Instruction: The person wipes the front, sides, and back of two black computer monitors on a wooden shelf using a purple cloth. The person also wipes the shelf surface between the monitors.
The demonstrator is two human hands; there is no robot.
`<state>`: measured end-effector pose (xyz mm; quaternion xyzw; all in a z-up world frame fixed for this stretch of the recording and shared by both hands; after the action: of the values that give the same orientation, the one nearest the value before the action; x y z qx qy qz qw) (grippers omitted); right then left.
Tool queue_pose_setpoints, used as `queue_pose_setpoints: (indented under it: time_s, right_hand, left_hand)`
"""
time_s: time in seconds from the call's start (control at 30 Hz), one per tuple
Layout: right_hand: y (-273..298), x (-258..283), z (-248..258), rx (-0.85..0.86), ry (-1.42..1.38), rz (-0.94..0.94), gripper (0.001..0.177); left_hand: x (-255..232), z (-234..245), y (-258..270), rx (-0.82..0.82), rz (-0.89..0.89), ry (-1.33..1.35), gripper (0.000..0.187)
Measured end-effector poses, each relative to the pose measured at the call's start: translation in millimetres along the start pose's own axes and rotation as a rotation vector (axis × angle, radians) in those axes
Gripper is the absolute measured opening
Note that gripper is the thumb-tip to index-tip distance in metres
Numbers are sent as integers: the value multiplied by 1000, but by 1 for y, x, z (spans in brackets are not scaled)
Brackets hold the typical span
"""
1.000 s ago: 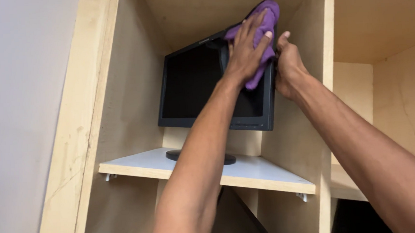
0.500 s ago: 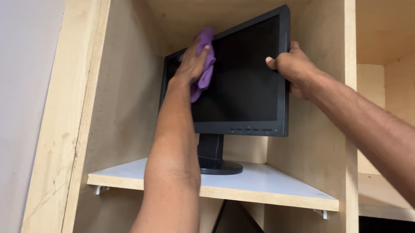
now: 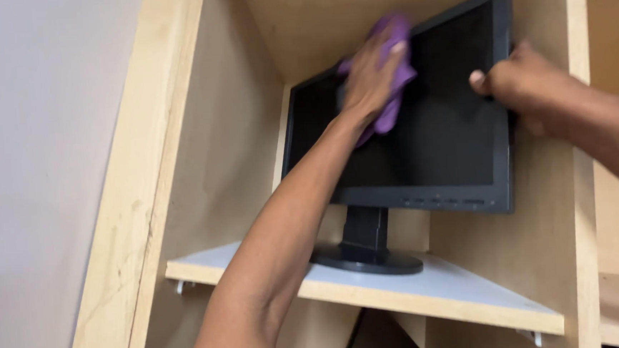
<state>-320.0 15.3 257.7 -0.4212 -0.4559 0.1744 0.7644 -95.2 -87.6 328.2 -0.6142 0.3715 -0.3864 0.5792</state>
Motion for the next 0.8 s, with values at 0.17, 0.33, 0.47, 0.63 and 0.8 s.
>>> queue_pose_setpoints:
  time_s: [0.17,0.33,0.47,0.63,0.8]
  right_hand:
    - [2,0,5,-19,-2,29,61]
    - [3,-2,2,-41,16,65,59]
    - [1,-2,4,-49,63,118,60]
    - [9,2,1,-95,91,169,57]
    - [26,12,1,-122,216,231,56]
  left_hand:
    - [-96,-21,21,100,-388,-34,67]
    - [-36,2,-1,98,-376,-71,66]
    - [76,43,-19,215,-52,-259,70]
    - [210,81,-13,147,237,-140,76]
    - [228,80,-7,103,383,-145,73]
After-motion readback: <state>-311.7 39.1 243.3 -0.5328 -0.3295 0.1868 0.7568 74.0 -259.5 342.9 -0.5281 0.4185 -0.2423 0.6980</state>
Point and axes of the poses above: each hand's wrist, its own y-axis away from the middle knuckle, its own z-axis out of the back of the hand, x = y × z, the point moved 9 cm from there along -y, towards the middle knuckle, and after that the axes turned 6 degrees about y, right-handed, at the moved point
